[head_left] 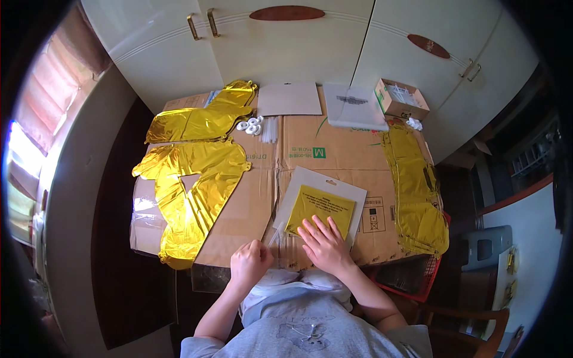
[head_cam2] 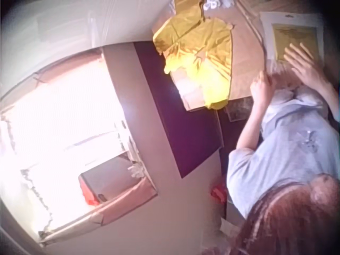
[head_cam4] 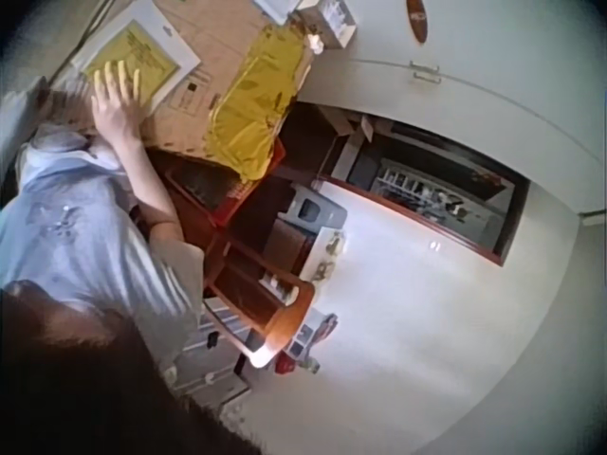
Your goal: Fold and organize gold foil letter/number balloons on a cardboard workspace.
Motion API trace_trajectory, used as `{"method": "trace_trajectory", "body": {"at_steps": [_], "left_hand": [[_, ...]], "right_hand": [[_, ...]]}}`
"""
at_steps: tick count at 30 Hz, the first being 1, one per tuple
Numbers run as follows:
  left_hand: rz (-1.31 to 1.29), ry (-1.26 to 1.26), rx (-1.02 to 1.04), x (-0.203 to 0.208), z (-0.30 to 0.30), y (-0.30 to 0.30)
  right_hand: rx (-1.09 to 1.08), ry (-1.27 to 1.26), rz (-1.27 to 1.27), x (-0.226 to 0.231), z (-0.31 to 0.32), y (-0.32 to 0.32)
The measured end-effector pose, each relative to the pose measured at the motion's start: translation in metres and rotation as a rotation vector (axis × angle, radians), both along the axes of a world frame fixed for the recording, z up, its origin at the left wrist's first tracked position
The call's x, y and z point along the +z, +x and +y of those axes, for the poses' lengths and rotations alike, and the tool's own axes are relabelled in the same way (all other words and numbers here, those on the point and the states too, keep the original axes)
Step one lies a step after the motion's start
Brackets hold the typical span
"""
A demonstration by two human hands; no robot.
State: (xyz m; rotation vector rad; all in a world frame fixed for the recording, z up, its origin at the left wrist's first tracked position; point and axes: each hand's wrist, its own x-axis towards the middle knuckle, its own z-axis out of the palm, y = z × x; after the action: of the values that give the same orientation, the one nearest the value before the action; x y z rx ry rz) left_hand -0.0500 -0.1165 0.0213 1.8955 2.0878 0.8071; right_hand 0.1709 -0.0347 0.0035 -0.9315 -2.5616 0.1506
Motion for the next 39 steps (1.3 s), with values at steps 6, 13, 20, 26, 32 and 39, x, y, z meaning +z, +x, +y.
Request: {"method": "trace_trajectory", "body": {"at_steps": [6, 13, 20, 26, 32, 39], "left_hand": [[0.122, 0.134, -0.030, -0.011, 0.025, 0.012], [0.180, 0.185, -0.224, 0.001, 0.043, 0.010], [0.132, 0.201, -0.406, -0.007, 0.033, 0.007], [0.120, 0.225, -0.393, -0.010, 0.027, 0.019], [0.134, 0.225, -0.400, -0.009, 0.028, 0.019], [0.081, 0.169, -0.401, 0.000, 0.029, 0.013]], "right_hand": [[0.020, 0.000, 0.014, -0.001, 0.001, 0.000], [0.075, 0.001, -0.028, 0.000, 0.012, 0.011], [0.124, -0.008, -0.019, 0.006, 0.018, 0.024], [0.092, 0.018, 0.064, 0.003, 0.020, 0.013], [0.062, 0.020, 0.050, 0.009, 0.019, 0.006], [0.050, 0.007, 0.008, 0.010, 0.022, 0.001]]}}
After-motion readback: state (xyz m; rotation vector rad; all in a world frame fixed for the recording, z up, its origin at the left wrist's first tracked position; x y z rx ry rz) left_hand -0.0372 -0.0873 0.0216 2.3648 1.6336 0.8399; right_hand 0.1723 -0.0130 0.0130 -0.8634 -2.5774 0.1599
